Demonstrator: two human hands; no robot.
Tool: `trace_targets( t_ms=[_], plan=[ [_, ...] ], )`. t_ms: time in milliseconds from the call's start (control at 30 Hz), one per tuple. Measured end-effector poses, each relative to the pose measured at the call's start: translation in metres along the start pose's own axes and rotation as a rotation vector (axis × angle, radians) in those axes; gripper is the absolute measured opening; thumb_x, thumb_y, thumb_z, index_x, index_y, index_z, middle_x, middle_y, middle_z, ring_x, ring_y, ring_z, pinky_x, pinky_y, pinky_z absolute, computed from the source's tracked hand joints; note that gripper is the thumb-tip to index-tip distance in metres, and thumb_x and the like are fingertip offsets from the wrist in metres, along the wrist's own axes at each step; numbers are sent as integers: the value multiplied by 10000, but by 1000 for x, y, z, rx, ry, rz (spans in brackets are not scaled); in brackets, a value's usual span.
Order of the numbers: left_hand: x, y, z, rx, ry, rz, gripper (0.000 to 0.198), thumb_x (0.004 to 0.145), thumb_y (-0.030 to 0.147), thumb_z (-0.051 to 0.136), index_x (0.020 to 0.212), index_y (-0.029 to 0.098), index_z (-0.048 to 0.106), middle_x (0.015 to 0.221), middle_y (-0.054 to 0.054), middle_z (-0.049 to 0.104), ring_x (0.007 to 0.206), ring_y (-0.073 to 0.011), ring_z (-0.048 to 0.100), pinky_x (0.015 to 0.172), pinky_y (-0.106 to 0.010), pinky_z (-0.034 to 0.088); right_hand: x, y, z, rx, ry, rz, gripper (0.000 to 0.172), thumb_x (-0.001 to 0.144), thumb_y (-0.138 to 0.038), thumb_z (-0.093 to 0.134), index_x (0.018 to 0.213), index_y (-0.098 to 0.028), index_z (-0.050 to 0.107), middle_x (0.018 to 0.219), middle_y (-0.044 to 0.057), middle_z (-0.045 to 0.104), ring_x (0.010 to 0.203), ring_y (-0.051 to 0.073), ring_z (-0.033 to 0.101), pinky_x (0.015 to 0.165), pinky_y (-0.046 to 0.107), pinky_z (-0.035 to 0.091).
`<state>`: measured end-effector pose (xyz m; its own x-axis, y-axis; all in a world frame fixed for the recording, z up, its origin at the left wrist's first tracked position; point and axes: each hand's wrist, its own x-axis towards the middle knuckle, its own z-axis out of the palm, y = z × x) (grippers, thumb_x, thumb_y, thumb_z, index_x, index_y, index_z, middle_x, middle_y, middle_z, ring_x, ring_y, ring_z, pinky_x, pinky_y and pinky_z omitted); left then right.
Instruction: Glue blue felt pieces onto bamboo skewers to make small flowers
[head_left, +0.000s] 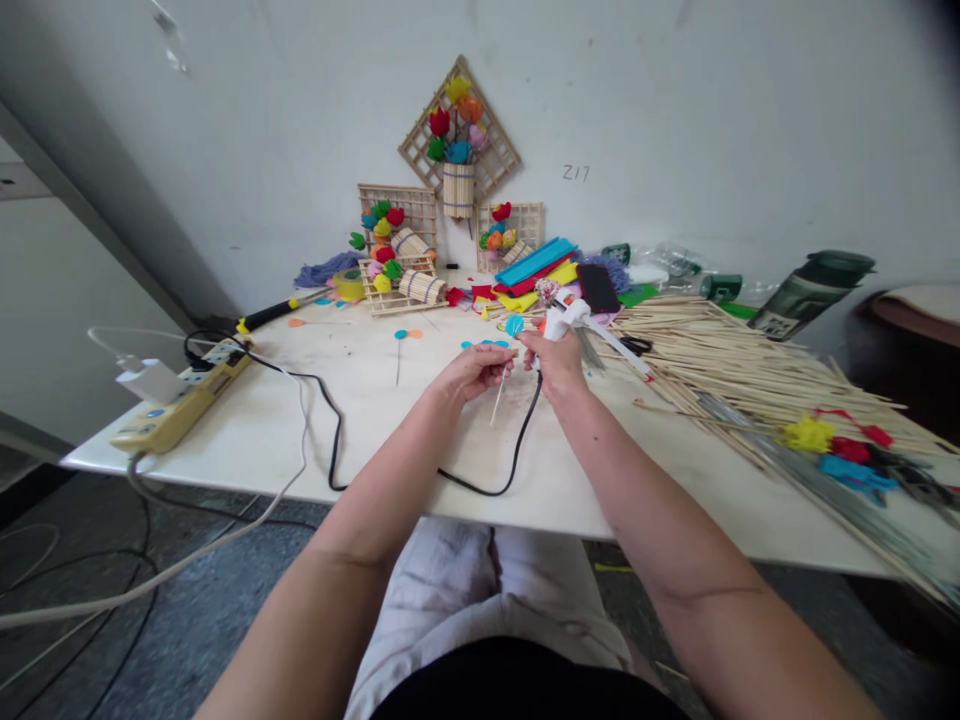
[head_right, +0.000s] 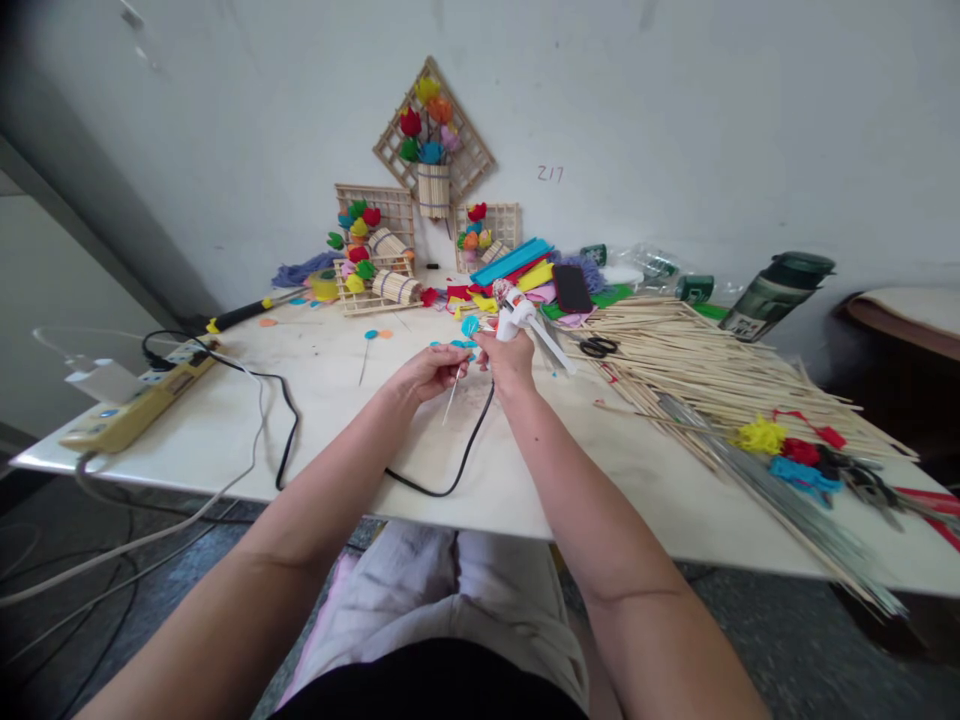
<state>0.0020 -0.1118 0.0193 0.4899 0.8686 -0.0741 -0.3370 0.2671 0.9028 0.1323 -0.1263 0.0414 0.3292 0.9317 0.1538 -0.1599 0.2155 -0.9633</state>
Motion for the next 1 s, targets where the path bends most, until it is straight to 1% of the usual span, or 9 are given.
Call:
trace_targets(
  t_ms=[133, 233, 400, 500, 633, 733, 833, 1000],
  plan=[
    [2, -1, -2, 5, -6, 12, 78, 692, 157, 689, 710, 91, 650, 550, -13, 583, 461, -45, 505, 424, -150, 362, 3, 1, -2, -29, 11, -16, 344, 544, -238, 702, 830, -183, 520, 575, -77, 564, 346, 57, 446, 317, 193, 360],
    [4, -2, -3, 15, 3, 11, 88, 687, 155, 698, 708, 91, 642, 554, -10, 584, 452, -42, 498, 414, -156, 350, 5, 1, -4, -38, -7, -49, 351, 544, -251, 707, 837, -180, 527, 579, -76, 566, 340, 61, 450, 313, 196, 357],
    [3, -2, -1, 22, 25, 10, 114, 684, 161, 709, 723, 95, 625, 561, -5, 584, 459, -45, 514, 418, -153, 354, 5, 0, -5, -42, -16, -56, 373, 535, -263, 723, 836, -173, 522, 577, -70, 568, 332, 64, 446, 308, 203, 346],
    [2, -1, 0, 2, 20, 24, 145, 680, 137, 709, 789, 106, 618, 573, -3, 596, 465, -50, 532, 431, -147, 372, 5, -1, -6, -53, -21, -52, 378, 533, -262, 725, 839, -171, 521, 569, -70, 564, 333, 65, 448, 308, 202, 341],
    [1, -1, 0, -27, 18, 48, 262, 687, 77, 680, 933, 126, 607, 592, -1, 620, 488, -61, 568, 450, -139, 405, 6, 0, -6, -75, -12, -49, 366, 543, -252, 716, 843, -166, 525, 558, -74, 552, 334, 65, 446, 308, 198, 336],
    [1, -1, 1, -42, 23, 43, 326, 706, 43, 644, 1018, 125, 602, 608, 3, 630, 510, -64, 590, 494, -146, 450, 8, 2, -7, -85, -9, -52, 348, 558, -233, 697, 854, -165, 528, 549, -82, 540, 336, 62, 446, 316, 192, 337],
    [1, -1, 2, -48, 63, 39, 356, 707, 22, 636, 1046, 127, 608, 620, 4, 637, 513, -62, 593, 526, -158, 477, 9, 3, -7, -86, 0, -59, 329, 562, -207, 680, 851, -166, 528, 547, -82, 540, 337, 65, 450, 314, 192, 340],
    [-1, 0, 4, -33, 92, 46, 383, 699, 28, 652, 1068, 126, 621, 621, -2, 643, 519, -67, 597, 530, -161, 473, 11, 4, -6, -94, 9, -75, 332, 560, -210, 686, 847, -160, 529, 566, -66, 557, 330, 71, 450, 299, 199, 338]
  ],
)
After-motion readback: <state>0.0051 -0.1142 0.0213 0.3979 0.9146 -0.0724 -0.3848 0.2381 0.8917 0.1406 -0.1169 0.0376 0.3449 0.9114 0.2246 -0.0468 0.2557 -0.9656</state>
